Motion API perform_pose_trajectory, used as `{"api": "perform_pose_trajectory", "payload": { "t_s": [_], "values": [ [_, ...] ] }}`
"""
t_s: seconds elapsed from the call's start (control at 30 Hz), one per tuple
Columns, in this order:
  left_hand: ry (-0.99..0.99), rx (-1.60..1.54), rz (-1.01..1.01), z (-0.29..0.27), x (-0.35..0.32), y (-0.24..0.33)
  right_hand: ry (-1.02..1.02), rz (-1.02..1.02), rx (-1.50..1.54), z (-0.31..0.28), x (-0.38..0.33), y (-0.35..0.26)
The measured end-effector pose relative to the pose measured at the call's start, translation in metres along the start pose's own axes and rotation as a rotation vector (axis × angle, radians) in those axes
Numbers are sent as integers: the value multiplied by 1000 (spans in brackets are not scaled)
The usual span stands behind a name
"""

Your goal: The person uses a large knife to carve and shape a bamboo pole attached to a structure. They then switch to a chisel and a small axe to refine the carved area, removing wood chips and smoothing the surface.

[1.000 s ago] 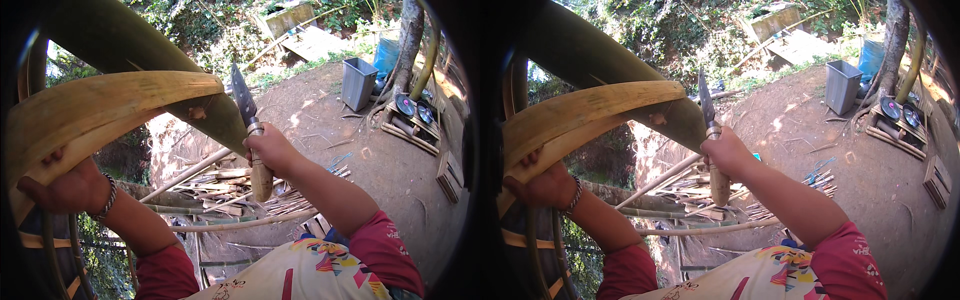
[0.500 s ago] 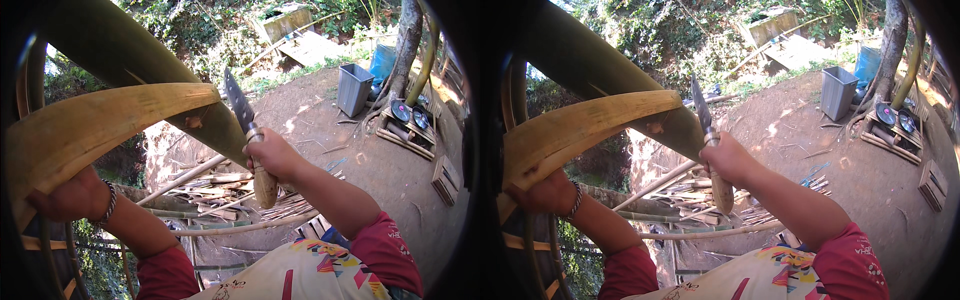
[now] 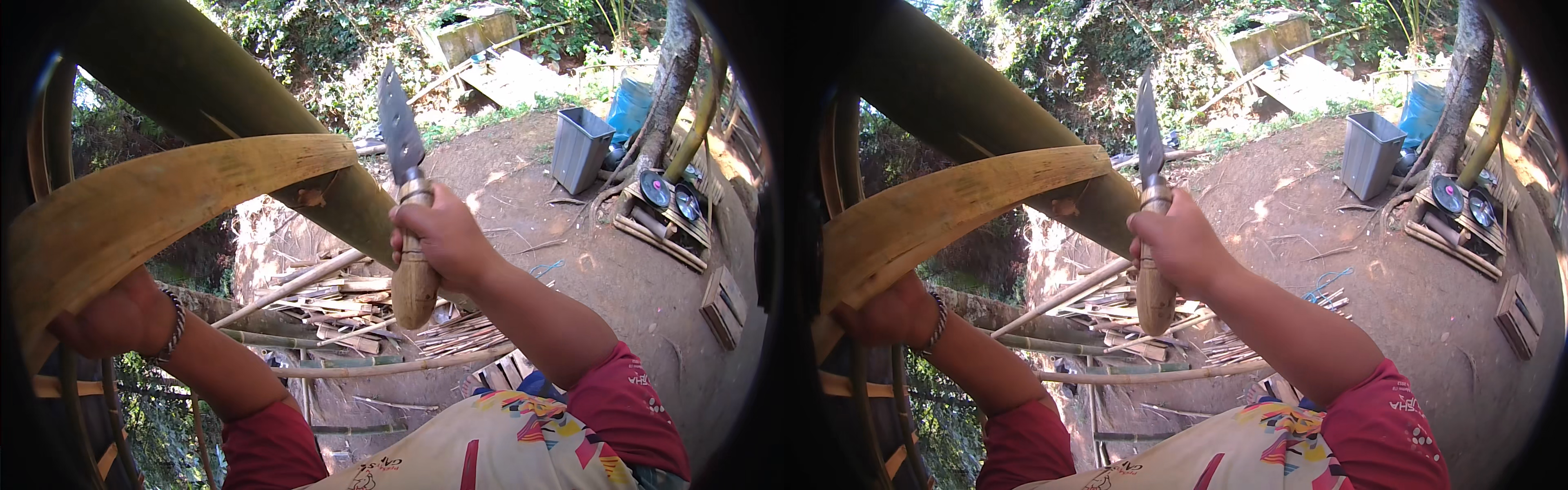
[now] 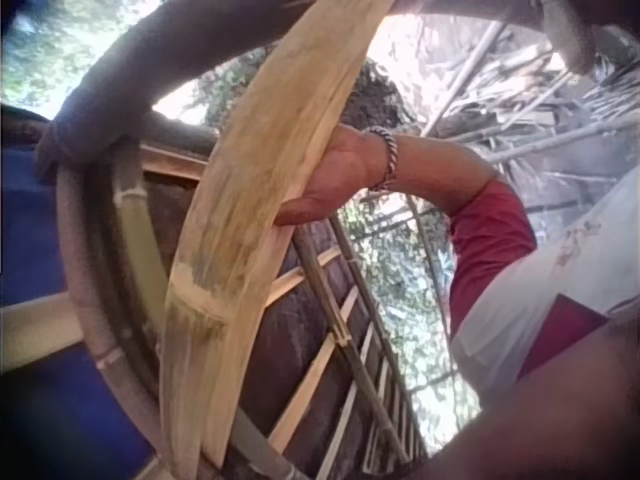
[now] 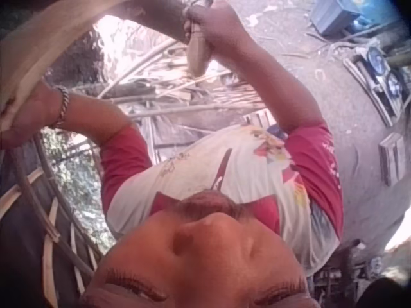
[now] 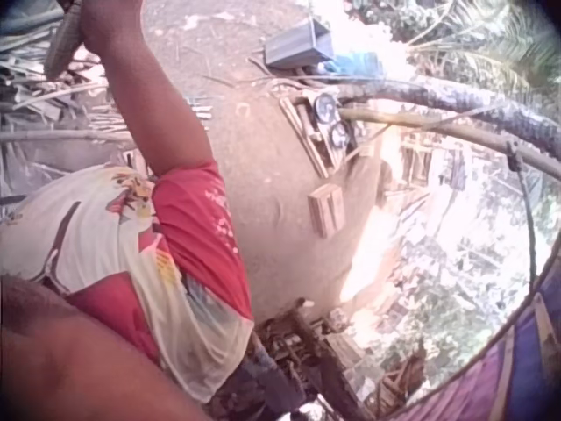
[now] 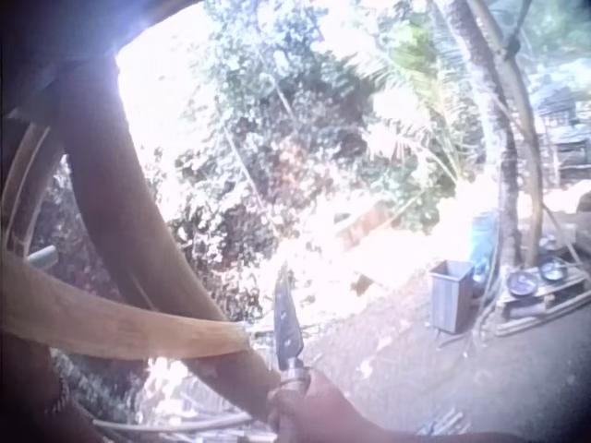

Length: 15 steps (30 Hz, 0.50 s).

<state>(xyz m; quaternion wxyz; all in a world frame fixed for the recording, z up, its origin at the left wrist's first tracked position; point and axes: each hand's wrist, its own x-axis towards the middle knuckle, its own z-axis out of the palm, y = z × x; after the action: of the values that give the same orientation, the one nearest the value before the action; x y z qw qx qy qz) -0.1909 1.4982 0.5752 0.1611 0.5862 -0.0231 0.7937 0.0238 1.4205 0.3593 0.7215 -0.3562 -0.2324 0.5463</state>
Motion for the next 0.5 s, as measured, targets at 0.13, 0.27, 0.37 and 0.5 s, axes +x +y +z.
{"api": "perform_pose_trajectory", "payload": {
  "t_s": [0.13,0.27,0.37,0.5],
  "values": [
    [14,-29,-22,-5,0,-1,60,-134,3,3,3,8],
    [52,52,16,12,-2,-1,-1,165,-36,-12,12,31],
    [63,135,18,5,-3,-2,3,116,25,-9,3,-1],
    [58,197,6,-9,0,-1,78,-239,104,-4,-7,-20]
  ]
}}
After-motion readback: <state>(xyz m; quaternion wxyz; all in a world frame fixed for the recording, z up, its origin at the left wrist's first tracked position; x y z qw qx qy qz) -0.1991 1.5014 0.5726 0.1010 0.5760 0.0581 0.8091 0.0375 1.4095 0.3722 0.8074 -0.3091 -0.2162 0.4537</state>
